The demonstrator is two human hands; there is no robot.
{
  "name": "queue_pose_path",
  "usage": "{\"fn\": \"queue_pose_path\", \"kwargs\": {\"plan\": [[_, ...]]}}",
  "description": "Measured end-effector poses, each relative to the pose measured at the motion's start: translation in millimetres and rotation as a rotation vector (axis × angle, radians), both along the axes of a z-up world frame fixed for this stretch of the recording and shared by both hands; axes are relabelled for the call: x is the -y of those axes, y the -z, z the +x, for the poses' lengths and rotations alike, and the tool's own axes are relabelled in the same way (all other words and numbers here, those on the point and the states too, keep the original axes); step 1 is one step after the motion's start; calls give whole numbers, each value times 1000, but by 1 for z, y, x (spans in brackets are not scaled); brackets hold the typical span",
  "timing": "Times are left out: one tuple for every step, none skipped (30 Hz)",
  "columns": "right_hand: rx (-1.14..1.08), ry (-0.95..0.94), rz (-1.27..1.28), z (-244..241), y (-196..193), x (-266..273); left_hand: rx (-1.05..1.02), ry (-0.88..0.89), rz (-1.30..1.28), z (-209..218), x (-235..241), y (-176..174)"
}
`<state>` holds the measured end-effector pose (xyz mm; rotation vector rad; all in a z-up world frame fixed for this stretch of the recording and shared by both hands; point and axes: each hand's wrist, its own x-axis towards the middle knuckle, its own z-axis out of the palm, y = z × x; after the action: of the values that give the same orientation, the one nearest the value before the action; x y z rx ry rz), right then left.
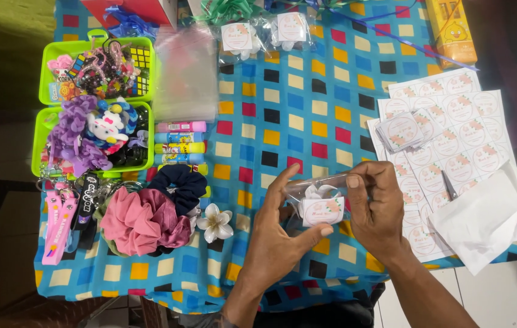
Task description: Packing small decorative flowers and labels into individual plastic bags at a gift wrapping station.
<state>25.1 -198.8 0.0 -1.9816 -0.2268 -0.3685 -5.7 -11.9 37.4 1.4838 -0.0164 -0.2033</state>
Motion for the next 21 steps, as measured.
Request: {"fn": "queue_pose_path", "kwargs": {"plan": [[2,-1,0,0,0,1,2,-1,0,1,-1,4],[-45,-38,49,1,0,3,13,-15,13,2,-1,8],[-91,-74,99,2,0,4,24,-28,26,4,-1,12],[-88,-75,98,2,-6,7,27,-29,25,4,-1,14],[-235,-176,179,3,-11,9,31,-56,49,4,0,17],[-383,-278,260,4,-16,11,34,-84,74,4,0,19],[-382,-279,260,8,-21,10,36,-86,74,5,0,22],[-505,-276,155,10,-27,10,30,-116,113,5,1,24],[-627,-272,49,12,-32,11,24,-146,152,4,1,27],[-629,-270,48,12,-33,10,23,-145,150,5,2,26],[-655,-243,34,12,-34,9,16,-136,104,5,2,25],[-679,-216,20,13,-35,8,13,-128,58,6,2,23],[-678,-215,20,13,-35,9,14,-127,57,7,2,21],[-635,-227,12,13,-34,9,-16,-86,-6,7,2,19],[-592,-240,5,13,-34,10,-47,-46,-70,7,2,17],[-589,-239,3,13,-33,8,-44,-45,-71,7,2,19],[-612,-237,63,12,-32,6,-66,-75,-51,7,3,21],[-633,-235,122,12,-32,5,-86,-104,-33,8,3,23],[-629,-233,120,11,-28,5,-82,-103,-35,7,4,25],[-676,-237,183,10,-25,5,-118,-161,-55,7,6,28],[-722,-241,247,9,-21,5,-155,-219,-76,7,7,31]]}}
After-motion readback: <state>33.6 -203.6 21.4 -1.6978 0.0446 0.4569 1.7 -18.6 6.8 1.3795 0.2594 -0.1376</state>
